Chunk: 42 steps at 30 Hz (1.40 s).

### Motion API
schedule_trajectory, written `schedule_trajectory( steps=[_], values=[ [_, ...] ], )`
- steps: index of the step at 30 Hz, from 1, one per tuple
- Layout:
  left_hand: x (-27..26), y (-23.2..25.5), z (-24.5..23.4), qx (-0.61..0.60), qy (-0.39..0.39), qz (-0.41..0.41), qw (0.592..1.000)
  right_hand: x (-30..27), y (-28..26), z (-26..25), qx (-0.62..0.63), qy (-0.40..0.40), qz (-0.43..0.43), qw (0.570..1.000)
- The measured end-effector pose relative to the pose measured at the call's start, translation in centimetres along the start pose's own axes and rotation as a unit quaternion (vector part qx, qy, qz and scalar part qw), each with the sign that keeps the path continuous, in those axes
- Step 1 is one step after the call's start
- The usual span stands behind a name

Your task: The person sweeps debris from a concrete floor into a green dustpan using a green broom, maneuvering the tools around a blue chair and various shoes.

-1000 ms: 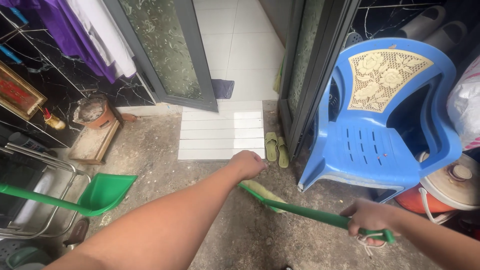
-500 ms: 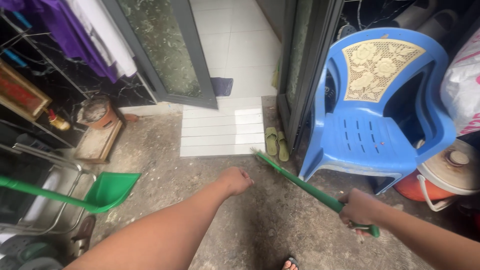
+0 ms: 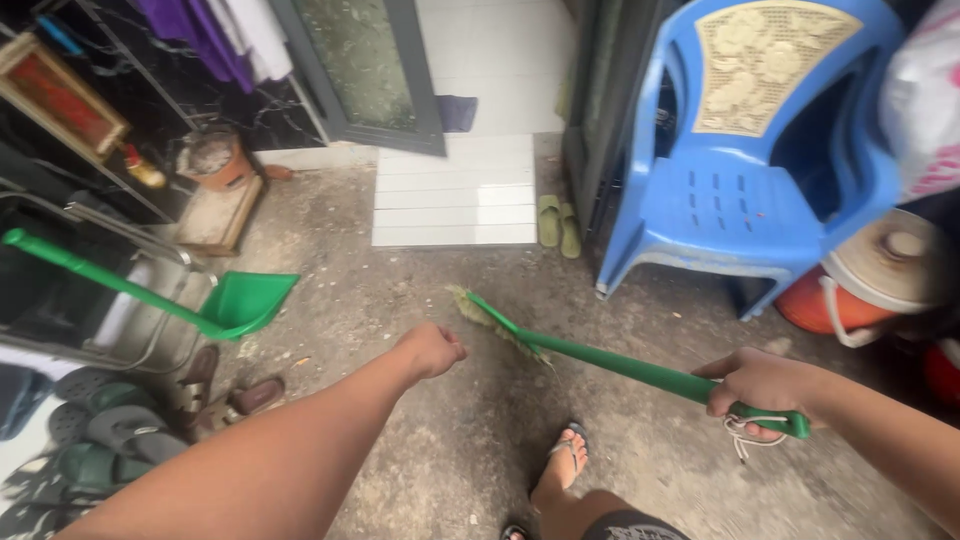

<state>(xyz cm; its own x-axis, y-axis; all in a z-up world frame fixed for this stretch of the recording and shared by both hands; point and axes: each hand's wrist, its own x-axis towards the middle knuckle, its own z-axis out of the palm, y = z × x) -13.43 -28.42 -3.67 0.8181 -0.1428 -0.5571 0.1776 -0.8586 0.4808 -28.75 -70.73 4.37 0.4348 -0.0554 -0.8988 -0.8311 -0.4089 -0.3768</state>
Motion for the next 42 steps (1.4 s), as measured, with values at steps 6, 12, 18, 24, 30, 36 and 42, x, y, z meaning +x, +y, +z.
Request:
schedule_trajectory(
  steps=[6, 12, 18, 24, 30, 36, 42],
  values=[
    [-1.0, 4.6, 5.0, 0.024, -0.037, 0.061, 0.997, -8.2, 8.4, -1.2, 0.062, 0.111, 0.048, 0.991],
    [-1.4, 12.3, 5.3, 0.011, -0.066, 0.102, 0.993, -9.5, 15.3, -6.3, 0.028, 0.187, 0.079, 0.979],
    [-1.5, 15.9, 6.8, 0.032, -0.074, 0.114, 0.99, -7.7, 18.4, -10.5, 0.045, 0.244, 0.092, 0.964],
    [-3.2, 19.5, 9.6, 0.05, -0.076, 0.086, 0.992, -2.2, 18.9, -14.8, 0.044, 0.25, 0.051, 0.966],
    [-5.2, 21.8, 10.9, 0.042, -0.044, 0.071, 0.996, 5.9, 16.7, -17.7, 0.033, 0.272, 0.048, 0.961],
    [-6.8, 21.6, 12.5, 0.014, -0.018, 0.036, 0.999, 16.5, 17.7, -21.0, 0.052, 0.175, 0.028, 0.983],
    [-7.5, 21.7, 15.5, 0.006, -0.032, 0.005, 0.999, 12.1, 17.6, -22.4, -0.107, 0.093, 0.055, 0.988]
  ],
)
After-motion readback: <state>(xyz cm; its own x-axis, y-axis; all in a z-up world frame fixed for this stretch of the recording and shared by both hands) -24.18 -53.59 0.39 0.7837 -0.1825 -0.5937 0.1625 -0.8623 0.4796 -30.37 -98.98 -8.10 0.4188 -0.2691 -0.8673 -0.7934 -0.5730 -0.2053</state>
